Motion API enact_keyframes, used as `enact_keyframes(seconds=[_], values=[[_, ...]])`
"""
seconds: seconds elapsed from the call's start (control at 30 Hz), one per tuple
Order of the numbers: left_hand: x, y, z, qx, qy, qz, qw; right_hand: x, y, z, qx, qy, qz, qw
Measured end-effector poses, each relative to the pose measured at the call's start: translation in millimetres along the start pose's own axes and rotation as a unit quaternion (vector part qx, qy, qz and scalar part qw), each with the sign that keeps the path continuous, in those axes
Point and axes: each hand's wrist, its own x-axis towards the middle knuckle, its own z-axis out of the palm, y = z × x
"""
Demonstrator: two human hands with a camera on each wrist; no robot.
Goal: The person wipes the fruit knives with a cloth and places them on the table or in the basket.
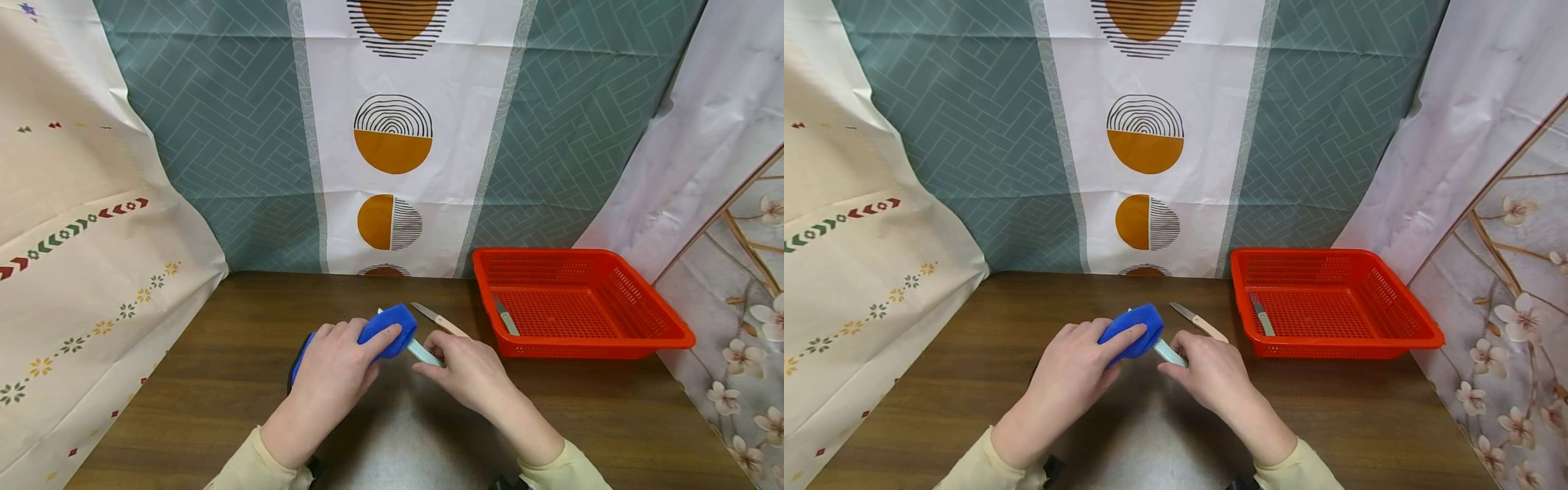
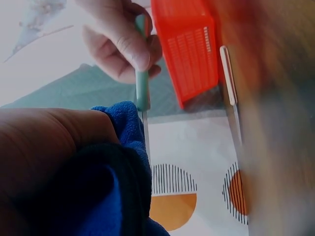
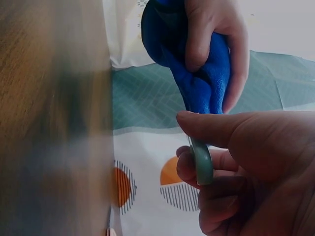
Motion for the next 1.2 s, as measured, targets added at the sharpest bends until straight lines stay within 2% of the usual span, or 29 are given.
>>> enact_keyframes(seconds=[0.23, 0.47, 1.2], values=[[-0.8, 5.8, 3.5, 0.003, -0.001, 0.008, 1.0000, 1, 0, -0.2, 0.004, -0.010, 0.005, 1.000], [-1.1, 5.0, 4.6, 0.006, -0.003, 0.008, 0.9999, 0, 0, -0.5, 0.005, -0.011, 0.000, 1.000], [-2.0, -13.7, 3.8, 0.019, -0.018, -0.022, 0.9994, -2, 1, 0.0, 0.003, 0.007, -0.021, 1.000]])
